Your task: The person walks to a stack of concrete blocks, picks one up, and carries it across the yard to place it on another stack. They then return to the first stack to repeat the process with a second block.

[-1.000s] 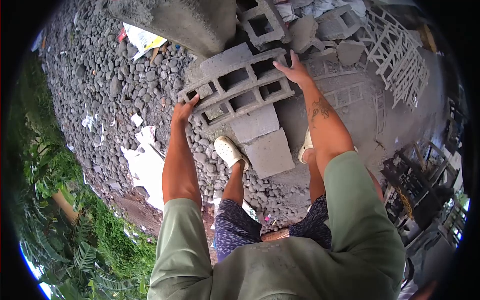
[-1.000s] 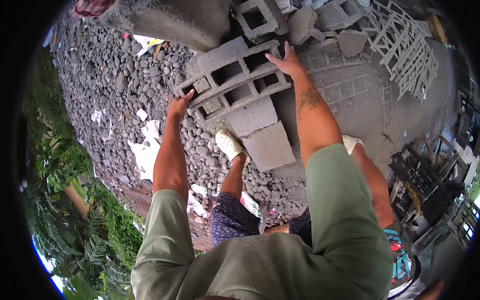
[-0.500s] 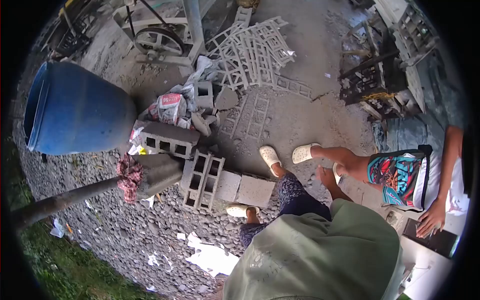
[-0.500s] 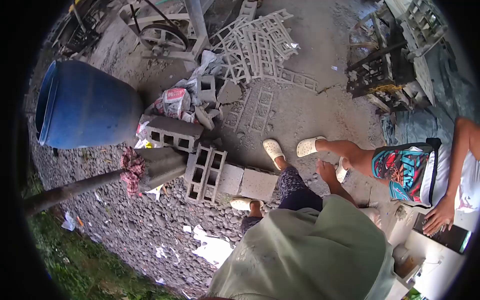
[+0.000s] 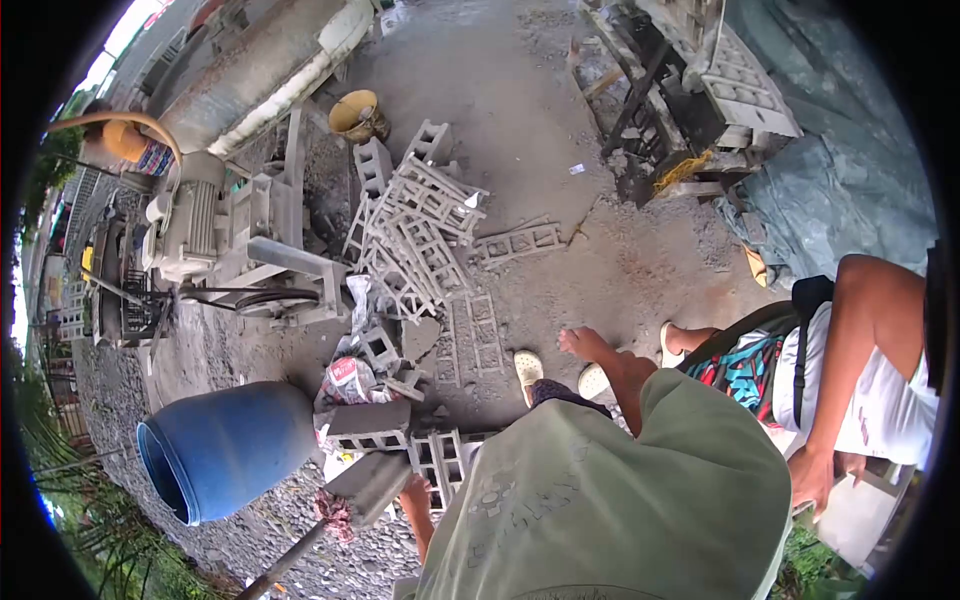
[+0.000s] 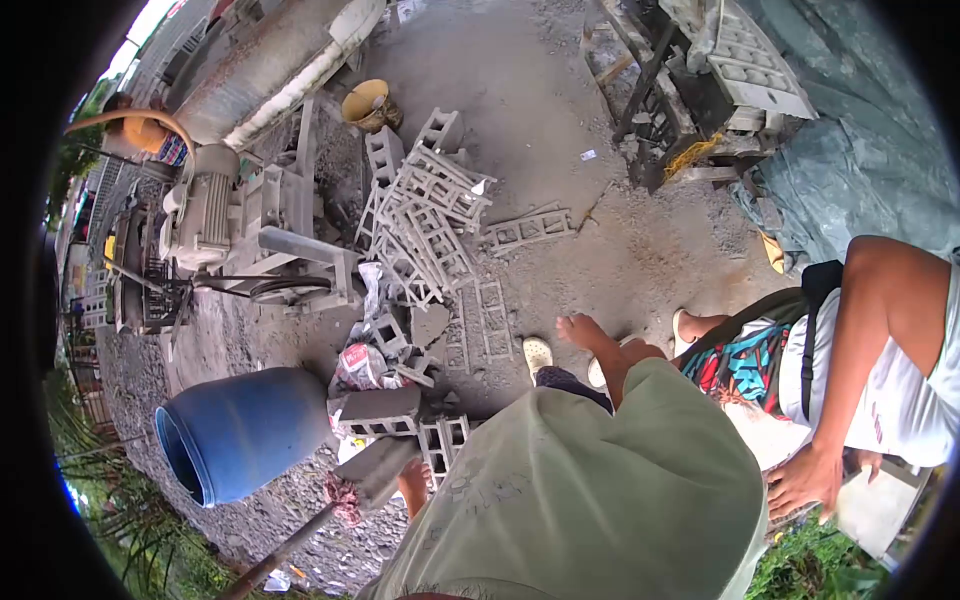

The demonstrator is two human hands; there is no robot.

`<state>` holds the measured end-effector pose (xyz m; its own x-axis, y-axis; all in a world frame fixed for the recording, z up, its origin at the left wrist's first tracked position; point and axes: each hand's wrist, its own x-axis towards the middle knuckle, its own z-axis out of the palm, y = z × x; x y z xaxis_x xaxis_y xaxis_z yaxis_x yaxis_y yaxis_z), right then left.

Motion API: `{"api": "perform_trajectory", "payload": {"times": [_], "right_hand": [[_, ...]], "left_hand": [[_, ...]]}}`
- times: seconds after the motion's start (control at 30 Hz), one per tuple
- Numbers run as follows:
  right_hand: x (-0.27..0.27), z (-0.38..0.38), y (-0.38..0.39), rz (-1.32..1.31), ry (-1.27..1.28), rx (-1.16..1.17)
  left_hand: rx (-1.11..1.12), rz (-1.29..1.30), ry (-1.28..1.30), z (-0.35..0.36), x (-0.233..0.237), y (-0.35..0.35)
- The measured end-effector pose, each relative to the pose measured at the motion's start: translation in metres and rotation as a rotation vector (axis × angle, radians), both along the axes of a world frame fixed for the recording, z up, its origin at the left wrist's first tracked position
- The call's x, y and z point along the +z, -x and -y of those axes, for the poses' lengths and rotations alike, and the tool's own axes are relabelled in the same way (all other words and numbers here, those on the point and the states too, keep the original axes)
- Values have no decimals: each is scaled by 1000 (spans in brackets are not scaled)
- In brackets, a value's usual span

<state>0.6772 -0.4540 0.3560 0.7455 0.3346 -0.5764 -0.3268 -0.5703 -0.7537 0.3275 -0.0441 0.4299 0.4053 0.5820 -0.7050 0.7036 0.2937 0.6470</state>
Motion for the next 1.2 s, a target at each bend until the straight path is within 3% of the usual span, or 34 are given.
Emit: {"api": "perform_trajectory", "payload": {"times": [0.07,0.13,0.17,0.2,0.27,0.3,0.37,0.5,0.6,0.67,0.7,0.77,0.8,0.83,0.93,1.0,1.03,1.17,1.2], "right_hand": [[42,6,-47,7,-107,-179],[48,29,-82,44,-125,-252],[42,40,-104,71,-158,-317],[25,55,-122,135,-121,-341],[7,78,-145,105,-141,-496],[5,86,-159,15,-195,-624],[10,109,-188,-170,-218,-650],[7,148,-261,-168,-163,-764],[-52,201,-307,105,87,-630],[-6,205,-342,-26,42,-756],[6,211,-352,-39,52,-744],[22,207,-398,-8,-33,-837],[26,203,-416,-10,-48,-833],[29,200,-437,1,-23,-859],[19,181,-486,-61,33,-890],[-37,195,-533,509,649,604],[-98,192,-555,570,643,605],[-59,150,-721,543,524,464],[-67,142,-767,392,412,191]], "left_hand": [[-192,73,85,-13,-6,-49],[-806,312,-471,-18,-13,-95],[-1082,118,-600,-8,25,-140],[-722,275,-422,-12,4,-160],[-461,-108,-11,-45,-60,-192],[-531,-198,-19,-48,-61,-222],[-983,-324,-241,-49,-61,-291],[-1860,-291,-523,-49,-85,-456],[-2168,-122,-767,-33,-93,-611],[-2052,-157,-868,-8,-87,-717],[-1392,-179,-522,35,-12,-765],[-1304,112,-511,59,8,-853],[-1413,386,-610,66,13,-897],[-1424,431,-622,94,84,-932],[-1221,468,-381,135,156,-1021],[-1181,509,-348,144,167,-1069],[-1159,529,-330,144,167,-1095],[-1070,477,-398,112,146,-1177],[-1076,406,-492,97,132,-1198]]}}
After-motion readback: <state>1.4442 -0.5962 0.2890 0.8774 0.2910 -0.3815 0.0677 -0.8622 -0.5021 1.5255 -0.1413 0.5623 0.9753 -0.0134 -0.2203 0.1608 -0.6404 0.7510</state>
